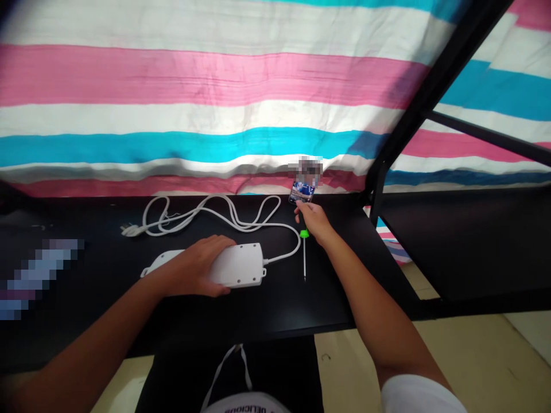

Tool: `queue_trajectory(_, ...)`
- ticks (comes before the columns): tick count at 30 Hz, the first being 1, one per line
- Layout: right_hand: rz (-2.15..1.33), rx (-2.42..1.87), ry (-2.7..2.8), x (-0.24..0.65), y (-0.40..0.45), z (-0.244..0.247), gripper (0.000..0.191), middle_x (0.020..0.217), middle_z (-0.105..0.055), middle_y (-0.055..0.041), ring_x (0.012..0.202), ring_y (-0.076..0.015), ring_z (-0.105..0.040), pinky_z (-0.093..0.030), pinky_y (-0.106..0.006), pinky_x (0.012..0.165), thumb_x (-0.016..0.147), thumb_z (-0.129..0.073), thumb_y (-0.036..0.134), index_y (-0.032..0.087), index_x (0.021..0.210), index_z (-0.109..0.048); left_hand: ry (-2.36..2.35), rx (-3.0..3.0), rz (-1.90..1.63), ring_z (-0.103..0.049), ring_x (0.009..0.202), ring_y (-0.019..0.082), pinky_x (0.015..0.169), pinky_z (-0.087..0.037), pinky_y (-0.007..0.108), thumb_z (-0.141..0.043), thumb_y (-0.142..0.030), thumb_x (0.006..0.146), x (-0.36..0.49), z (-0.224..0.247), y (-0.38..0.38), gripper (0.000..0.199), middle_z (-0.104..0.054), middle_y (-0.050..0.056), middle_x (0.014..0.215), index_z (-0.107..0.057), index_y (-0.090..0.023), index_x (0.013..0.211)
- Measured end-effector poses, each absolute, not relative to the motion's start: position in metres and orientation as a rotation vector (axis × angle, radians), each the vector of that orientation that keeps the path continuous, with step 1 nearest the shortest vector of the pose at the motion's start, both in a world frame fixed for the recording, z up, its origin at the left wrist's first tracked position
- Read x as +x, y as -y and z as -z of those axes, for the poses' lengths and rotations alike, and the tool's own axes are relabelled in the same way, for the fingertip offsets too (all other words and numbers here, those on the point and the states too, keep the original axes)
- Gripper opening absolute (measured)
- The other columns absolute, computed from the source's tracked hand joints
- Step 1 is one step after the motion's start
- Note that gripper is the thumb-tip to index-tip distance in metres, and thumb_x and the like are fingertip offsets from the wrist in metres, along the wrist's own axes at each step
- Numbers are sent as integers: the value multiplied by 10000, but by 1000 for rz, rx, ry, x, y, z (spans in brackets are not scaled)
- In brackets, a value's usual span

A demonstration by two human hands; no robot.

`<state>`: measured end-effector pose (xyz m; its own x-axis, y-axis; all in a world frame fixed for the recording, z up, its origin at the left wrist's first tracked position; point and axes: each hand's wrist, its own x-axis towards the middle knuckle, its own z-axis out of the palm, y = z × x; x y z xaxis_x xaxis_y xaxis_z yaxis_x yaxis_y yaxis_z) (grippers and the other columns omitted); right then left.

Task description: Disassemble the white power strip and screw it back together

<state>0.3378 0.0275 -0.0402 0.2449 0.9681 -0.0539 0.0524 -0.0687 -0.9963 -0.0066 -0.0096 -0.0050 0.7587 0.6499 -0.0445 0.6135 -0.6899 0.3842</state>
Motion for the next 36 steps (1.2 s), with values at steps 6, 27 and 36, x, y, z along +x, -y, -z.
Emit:
queue_trajectory(6, -1089, -1389, 1019, 344, -27, 37, 427, 471, -562, 19, 355, -104, -484, -347, -192, 331, 852, -708, 573, 187, 725, -577, -867, 2645, -116, -575, 1226, 342, 1073, -446, 480, -862, -543, 688, 23, 8, 8, 848, -615, 126, 1330, -523, -171, 1370)
queue_trajectory(27, -1158, -983, 457, 351, -15, -1, 347, 512, -378, 111, 336, -34, -249, -199, -153, 292, 874, -669, 464, 221, 769, -445, -745, 2772, -170, -582, 1142, 355, 1015, -462, 460, -771, -766, 720, 70, 25, 12, 929, -610, 165, 1262, -541, -111, 1338)
queue_trajectory(36, -851, -873, 427, 344, -6, -8, 290, 522, -348, 110, 348, -49, -244, -206, -171, 307, 913, -575, 371, 231, 740, -388, -733, 2776, -187, -576, 1091, 351, 927, -466, 439, -734, -820, 700, 68, 33, 23, 960, -613, 159, 1237, -540, -122, 1331)
